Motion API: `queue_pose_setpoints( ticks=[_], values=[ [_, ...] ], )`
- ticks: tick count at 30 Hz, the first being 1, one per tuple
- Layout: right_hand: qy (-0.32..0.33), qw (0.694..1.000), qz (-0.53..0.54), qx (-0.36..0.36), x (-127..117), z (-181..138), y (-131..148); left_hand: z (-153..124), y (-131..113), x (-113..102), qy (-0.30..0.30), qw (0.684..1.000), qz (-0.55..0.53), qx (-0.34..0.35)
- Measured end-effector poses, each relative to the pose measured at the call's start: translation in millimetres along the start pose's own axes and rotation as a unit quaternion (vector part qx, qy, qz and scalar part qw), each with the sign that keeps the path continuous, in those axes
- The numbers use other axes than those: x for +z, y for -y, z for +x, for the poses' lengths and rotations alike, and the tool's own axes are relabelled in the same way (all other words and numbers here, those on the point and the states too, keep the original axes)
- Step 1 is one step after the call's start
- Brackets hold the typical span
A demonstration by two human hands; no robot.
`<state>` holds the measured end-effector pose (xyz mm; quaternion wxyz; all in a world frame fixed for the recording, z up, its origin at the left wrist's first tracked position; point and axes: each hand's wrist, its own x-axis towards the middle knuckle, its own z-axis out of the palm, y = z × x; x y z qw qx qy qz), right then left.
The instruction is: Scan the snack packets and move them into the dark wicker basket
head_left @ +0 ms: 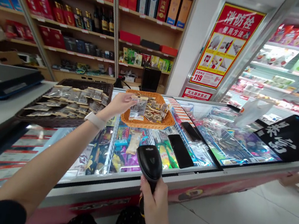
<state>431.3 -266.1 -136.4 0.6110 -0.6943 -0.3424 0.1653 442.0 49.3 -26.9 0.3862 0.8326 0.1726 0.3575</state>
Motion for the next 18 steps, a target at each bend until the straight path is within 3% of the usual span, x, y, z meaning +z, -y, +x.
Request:
queue_pose_setpoints(
  ticks=[3,7,11,18],
  values=[
    [0.012,1.0,0.009,-0.01,18.7,-1.5,7.5,-47.4,4.0,-24.7,-0.012,0.998,-0.061,-0.03],
    [0.05,0.999,0.015,-0.008,42.3,-4.6,17.6,-92.4,27.6,-33.6,-0.051,0.987,-0.129,-0.085],
    [0.089,0.996,0.005,-0.011,58.1,-7.2,23.4,-112.5,48.3,-27.0,-0.08,0.973,-0.18,-0.118],
    [0.082,0.996,-0.029,-0.015,68.8,-8.0,17.9,-129.0,51.1,-15.4,-0.033,0.952,-0.251,-0.17]
  ],
)
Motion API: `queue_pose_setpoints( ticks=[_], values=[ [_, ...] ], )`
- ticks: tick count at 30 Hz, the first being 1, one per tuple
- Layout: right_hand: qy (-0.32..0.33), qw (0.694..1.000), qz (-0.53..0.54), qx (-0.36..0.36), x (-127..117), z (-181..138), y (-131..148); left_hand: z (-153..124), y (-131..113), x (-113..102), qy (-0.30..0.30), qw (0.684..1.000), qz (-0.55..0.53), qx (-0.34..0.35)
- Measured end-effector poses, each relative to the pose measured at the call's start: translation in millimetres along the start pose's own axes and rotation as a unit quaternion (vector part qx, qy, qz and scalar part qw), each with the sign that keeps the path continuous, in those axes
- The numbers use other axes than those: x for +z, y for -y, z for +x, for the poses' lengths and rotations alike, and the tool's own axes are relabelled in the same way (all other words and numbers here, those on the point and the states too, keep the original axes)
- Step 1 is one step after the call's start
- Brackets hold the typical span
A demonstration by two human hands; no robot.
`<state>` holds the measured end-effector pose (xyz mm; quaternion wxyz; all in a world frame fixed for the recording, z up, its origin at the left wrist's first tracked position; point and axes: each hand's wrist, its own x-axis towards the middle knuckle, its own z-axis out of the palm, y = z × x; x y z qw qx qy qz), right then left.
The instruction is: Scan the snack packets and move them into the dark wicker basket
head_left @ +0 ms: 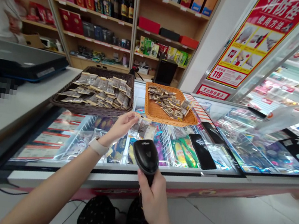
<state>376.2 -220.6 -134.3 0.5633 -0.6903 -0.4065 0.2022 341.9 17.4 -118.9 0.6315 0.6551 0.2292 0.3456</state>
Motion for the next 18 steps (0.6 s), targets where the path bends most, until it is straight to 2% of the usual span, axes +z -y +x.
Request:
queue_pose_setpoints(
  ticks=[6,9,11,13,18],
  values=[
    [-0.027,0.999,0.011,0.033,-2.4,-0.4,-7.8,-2.4,4.7,5.8,0.003,0.98,-0.125,-0.155],
    [-0.044,0.998,0.015,0.04,-5.5,-0.5,-10.2,-4.0,1.2,8.7,0.039,0.966,-0.154,-0.202],
    [-0.057,0.998,0.016,0.037,-7.2,-0.4,-11.6,-6.3,-1.4,9.9,0.073,0.963,-0.161,-0.201],
    [-0.066,0.997,0.016,0.03,-8.5,-0.2,-12.6,-8.6,-2.9,10.4,0.082,0.968,-0.15,-0.186],
    [-0.073,0.997,0.025,0.022,-11.5,0.2,-14.8,-9.0,-0.8,9.6,0.028,0.989,-0.062,-0.132]
  ],
)
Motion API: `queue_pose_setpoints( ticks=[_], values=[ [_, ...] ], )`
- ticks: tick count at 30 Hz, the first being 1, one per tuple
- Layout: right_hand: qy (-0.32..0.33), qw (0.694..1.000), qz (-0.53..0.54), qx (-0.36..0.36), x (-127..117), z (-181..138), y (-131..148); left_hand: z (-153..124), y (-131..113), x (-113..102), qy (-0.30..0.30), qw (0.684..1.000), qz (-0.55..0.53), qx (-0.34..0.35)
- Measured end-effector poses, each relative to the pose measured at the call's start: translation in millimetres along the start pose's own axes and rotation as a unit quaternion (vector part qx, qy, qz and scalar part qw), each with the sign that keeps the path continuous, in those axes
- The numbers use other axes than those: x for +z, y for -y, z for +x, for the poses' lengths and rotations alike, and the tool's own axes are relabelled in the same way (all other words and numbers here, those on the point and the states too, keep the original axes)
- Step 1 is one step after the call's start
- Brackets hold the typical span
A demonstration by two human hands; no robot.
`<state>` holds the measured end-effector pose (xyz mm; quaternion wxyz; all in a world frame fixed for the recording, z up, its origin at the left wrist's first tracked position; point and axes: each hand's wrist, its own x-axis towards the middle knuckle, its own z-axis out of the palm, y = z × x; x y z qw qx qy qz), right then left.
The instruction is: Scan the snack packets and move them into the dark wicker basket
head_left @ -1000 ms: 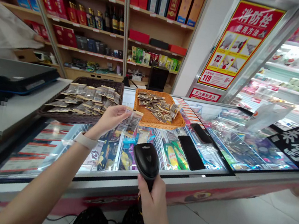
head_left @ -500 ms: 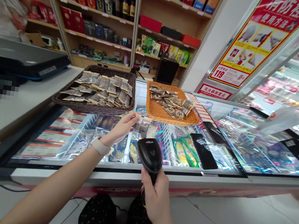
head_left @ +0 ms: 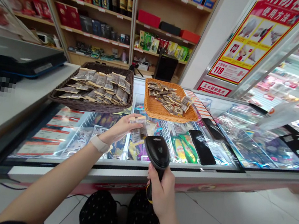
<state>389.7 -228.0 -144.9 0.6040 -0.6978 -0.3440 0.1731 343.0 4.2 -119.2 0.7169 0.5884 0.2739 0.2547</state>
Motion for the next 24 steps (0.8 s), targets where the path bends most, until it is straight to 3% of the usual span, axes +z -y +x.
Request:
queue_pose_setpoints(
  ticks=[4,7,12,17,24],
  values=[
    [0.0,1.0,0.001,0.008,-3.7,0.7,-1.9,5.9,3.4,-3.0,-0.065,0.99,0.109,0.066],
    [-0.005,1.0,-0.002,0.016,-6.6,0.8,-2.6,10.6,6.2,-6.2,-0.088,0.985,0.121,0.088],
    [-0.005,1.0,-0.002,0.026,-9.3,0.2,-2.1,13.7,8.3,-8.4,-0.121,0.992,0.023,0.012],
    [-0.005,1.0,0.001,0.031,-9.9,0.0,-3.3,9.2,3.2,-3.6,-0.064,0.984,-0.144,-0.077],
    [-0.003,1.0,-0.006,0.02,-10.6,-0.1,-3.3,11.4,3.0,-6.9,-0.005,0.974,-0.186,-0.132]
  ],
)
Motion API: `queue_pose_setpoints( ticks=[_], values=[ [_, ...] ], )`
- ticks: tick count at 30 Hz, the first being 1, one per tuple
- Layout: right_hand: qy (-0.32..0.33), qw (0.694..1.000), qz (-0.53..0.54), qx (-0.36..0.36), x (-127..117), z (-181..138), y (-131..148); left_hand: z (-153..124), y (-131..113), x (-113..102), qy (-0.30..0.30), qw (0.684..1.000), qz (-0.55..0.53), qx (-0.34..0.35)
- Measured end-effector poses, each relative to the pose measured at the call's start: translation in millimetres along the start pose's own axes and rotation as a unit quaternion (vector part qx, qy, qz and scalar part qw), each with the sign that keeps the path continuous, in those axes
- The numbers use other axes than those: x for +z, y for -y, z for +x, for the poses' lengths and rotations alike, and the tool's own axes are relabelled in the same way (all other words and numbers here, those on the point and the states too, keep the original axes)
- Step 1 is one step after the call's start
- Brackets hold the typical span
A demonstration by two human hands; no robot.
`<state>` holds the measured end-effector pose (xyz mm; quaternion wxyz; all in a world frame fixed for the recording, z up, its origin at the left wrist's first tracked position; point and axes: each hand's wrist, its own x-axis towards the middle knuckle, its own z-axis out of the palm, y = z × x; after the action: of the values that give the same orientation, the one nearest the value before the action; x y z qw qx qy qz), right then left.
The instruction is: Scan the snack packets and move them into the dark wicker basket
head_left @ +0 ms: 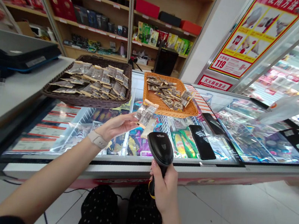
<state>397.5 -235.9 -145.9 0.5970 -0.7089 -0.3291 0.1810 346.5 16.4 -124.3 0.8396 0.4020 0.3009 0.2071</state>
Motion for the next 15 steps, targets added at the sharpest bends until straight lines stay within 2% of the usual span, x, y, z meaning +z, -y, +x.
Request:
queue_pose_setpoints(
  ticks=[7,11,15],
  values=[
    [0.016,1.0,-0.005,-0.005,5.5,-1.5,3.1,-3.1,3.8,3.8,0.029,0.996,-0.08,-0.009],
    [0.028,1.0,-0.012,-0.005,7.0,-1.7,5.1,-6.1,4.8,7.9,0.066,0.996,-0.066,-0.001],
    [0.033,0.999,-0.013,0.001,7.0,-1.7,5.1,-5.8,6.1,7.8,0.077,0.996,-0.041,0.026]
  ],
)
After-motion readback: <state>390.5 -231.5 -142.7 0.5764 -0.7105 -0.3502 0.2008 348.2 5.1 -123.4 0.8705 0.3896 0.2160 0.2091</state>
